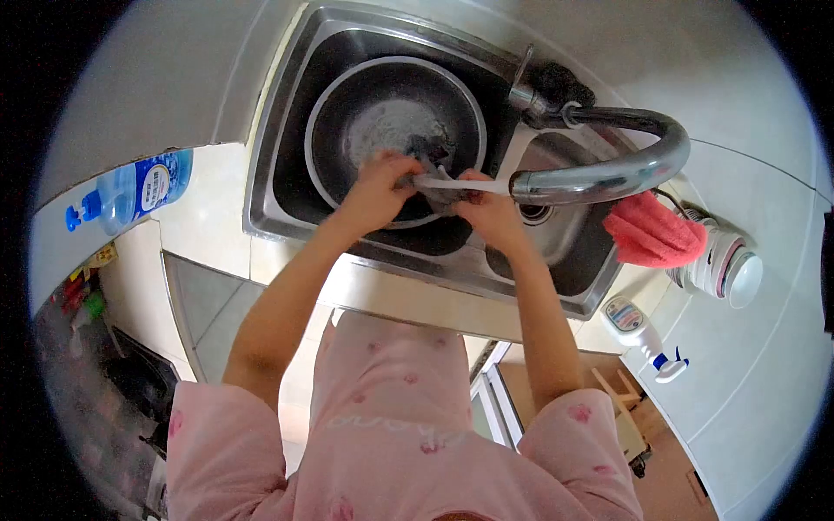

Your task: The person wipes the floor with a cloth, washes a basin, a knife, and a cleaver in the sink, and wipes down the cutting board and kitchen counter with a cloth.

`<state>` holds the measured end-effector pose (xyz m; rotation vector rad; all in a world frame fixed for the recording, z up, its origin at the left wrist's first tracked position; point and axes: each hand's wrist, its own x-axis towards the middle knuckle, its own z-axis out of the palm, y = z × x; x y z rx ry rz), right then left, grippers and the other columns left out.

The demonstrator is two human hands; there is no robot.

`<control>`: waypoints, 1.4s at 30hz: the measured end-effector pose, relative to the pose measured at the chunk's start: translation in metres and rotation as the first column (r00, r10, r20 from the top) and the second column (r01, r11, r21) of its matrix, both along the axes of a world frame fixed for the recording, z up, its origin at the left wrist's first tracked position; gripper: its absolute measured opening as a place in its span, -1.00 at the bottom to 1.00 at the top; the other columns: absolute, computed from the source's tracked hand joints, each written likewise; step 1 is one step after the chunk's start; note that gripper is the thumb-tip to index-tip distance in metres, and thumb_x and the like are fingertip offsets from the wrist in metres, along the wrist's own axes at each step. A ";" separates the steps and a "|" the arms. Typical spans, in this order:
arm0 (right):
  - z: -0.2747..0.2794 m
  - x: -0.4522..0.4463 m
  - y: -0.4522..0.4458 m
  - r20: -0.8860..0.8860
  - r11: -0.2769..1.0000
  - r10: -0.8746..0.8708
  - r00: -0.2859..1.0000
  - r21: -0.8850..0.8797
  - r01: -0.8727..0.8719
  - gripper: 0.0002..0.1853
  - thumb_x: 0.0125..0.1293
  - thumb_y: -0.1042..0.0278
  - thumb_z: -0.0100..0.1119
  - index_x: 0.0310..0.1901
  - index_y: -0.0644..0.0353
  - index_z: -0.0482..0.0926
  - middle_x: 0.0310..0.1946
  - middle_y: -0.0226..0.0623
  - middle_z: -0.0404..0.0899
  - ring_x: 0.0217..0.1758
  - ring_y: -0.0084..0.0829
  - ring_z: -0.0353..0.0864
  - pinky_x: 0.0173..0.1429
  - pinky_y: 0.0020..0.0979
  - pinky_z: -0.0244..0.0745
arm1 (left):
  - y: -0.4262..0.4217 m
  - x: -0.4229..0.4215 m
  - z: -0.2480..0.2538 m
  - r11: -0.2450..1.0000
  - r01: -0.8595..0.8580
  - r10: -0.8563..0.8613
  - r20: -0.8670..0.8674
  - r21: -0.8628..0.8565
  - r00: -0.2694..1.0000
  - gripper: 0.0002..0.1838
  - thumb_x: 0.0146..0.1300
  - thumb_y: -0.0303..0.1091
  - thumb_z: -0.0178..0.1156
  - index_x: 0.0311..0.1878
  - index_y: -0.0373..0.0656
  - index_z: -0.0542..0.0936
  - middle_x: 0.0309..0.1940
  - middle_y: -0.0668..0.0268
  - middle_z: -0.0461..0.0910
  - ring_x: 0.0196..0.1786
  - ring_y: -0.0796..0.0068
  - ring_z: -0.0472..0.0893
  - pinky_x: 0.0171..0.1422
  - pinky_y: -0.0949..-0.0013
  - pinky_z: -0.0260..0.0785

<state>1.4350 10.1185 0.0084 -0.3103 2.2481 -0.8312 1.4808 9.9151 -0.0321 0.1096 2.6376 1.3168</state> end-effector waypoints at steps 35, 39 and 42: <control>-0.113 -0.002 -0.051 0.942 0.376 -0.283 0.183 -0.067 0.924 -0.63 0.45 0.21 -0.20 0.18 0.13 0.39 0.10 -0.23 0.45 0.10 -0.24 0.45 0.19 -0.24 0.35 | 0.036 -0.048 -0.032 0.944 -0.042 0.128 0.247 -0.327 0.960 -0.70 0.16 -0.15 0.12 -0.25 -0.19 0.66 -0.28 0.01 0.64 -0.26 0.01 0.66 -0.21 0.04 0.51; -0.152 0.032 -0.042 0.608 0.473 -0.349 0.713 -0.543 0.694 -0.65 0.43 0.28 -0.22 0.11 0.20 0.45 0.09 -0.16 0.47 0.15 -0.30 0.42 0.22 -0.27 0.34 | 0.063 -0.019 -0.030 0.944 -0.096 0.122 0.063 -0.317 0.991 -0.70 0.26 -0.13 0.04 -0.26 -0.09 0.67 -0.30 0.04 0.65 -0.24 0.04 0.67 -0.19 0.09 0.52; -0.107 -0.005 -0.027 0.652 0.610 -0.432 0.623 -0.297 0.735 -0.70 0.40 0.20 -0.02 0.03 0.19 0.50 0.02 -0.26 0.47 0.05 -0.37 0.46 0.11 -0.33 0.38 | 0.020 -0.043 -0.035 0.992 0.098 -0.067 0.311 -0.084 0.948 -0.68 0.32 -0.10 0.07 -0.19 -0.12 0.67 -0.35 0.10 0.65 -0.24 0.16 0.66 -0.16 0.17 0.49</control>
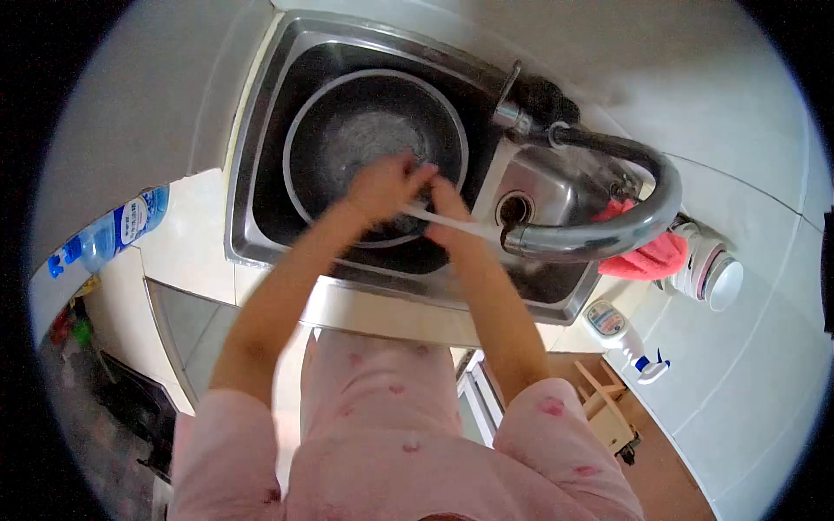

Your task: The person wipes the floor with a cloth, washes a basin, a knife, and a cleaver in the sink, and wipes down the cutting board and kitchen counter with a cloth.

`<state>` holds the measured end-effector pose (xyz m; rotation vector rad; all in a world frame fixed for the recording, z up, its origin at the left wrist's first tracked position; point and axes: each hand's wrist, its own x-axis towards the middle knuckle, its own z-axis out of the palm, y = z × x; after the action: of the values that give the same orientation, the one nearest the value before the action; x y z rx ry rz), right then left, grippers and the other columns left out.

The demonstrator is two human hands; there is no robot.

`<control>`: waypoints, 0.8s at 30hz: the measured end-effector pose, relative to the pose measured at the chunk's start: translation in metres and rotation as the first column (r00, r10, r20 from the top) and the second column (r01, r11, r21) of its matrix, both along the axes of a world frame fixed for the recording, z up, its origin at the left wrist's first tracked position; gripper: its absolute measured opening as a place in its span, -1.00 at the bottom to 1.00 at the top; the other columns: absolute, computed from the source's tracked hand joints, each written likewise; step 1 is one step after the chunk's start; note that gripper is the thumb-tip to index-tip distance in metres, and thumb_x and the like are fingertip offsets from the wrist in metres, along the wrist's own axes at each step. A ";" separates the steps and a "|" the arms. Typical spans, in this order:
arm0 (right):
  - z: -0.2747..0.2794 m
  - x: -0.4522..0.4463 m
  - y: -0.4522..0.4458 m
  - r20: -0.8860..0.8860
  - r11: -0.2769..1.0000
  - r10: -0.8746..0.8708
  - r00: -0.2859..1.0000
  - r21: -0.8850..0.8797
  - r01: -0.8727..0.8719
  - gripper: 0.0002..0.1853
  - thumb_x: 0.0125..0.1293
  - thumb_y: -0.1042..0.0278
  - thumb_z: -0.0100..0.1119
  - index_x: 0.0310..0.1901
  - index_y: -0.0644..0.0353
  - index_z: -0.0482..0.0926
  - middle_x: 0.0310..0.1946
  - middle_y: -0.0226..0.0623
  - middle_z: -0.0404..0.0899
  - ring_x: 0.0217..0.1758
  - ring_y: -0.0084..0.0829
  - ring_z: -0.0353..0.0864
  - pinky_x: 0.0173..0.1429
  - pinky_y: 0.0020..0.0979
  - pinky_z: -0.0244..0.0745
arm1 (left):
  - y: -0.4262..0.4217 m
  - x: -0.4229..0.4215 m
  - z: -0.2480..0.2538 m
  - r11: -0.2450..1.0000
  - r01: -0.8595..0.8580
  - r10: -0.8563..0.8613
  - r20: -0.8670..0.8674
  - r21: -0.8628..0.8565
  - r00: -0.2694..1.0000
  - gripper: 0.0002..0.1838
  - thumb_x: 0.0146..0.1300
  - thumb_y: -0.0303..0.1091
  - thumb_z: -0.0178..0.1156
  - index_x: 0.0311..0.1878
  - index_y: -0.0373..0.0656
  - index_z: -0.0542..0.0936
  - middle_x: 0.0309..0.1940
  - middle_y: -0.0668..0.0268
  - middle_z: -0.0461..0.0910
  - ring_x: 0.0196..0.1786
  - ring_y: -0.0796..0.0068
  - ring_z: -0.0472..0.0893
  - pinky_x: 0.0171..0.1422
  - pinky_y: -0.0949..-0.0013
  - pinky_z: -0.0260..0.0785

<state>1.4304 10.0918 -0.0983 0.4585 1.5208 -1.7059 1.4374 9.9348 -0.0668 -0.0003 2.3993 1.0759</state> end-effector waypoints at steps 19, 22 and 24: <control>0.041 -0.040 0.020 -0.081 0.961 0.225 0.971 0.179 -0.208 -0.73 0.24 0.22 0.24 -0.15 0.23 0.56 -0.20 -0.23 0.62 -0.14 -0.23 0.58 -0.10 -0.20 0.46 | -0.056 0.002 0.012 0.994 -0.007 -0.013 0.182 0.106 0.983 -0.69 0.28 -0.25 0.12 0.00 -0.24 0.49 -0.12 -0.06 0.57 -0.04 0.01 0.60 -0.01 0.09 0.44; 0.067 -0.026 -0.014 -0.484 0.745 0.614 0.623 0.617 -0.254 -0.74 0.20 0.22 0.25 -0.18 0.20 0.55 -0.22 -0.21 0.57 -0.06 -0.11 0.51 0.01 -0.23 0.41 | -0.053 0.019 0.010 0.991 -0.042 0.053 -0.089 0.124 0.995 -0.61 0.21 -0.33 0.20 0.09 -0.25 0.46 -0.02 -0.09 0.53 -0.01 -0.04 0.59 0.01 0.10 0.45; 0.066 -0.006 -0.048 -0.673 0.809 0.472 0.569 0.588 0.024 -0.66 0.21 0.16 0.22 -0.06 0.14 0.47 -0.03 -0.18 0.45 0.13 -0.01 0.35 0.20 0.00 0.21 | -0.022 0.009 0.005 0.941 -0.210 0.252 -0.133 0.266 0.959 -0.52 0.16 -0.38 0.25 0.16 -0.22 0.42 0.06 -0.17 0.46 0.00 -0.10 0.55 0.10 0.09 0.41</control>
<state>1.4248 10.0435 -0.0319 -0.3443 2.6281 -1.2564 1.4468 9.9123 -0.0614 -0.1146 2.4351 1.5381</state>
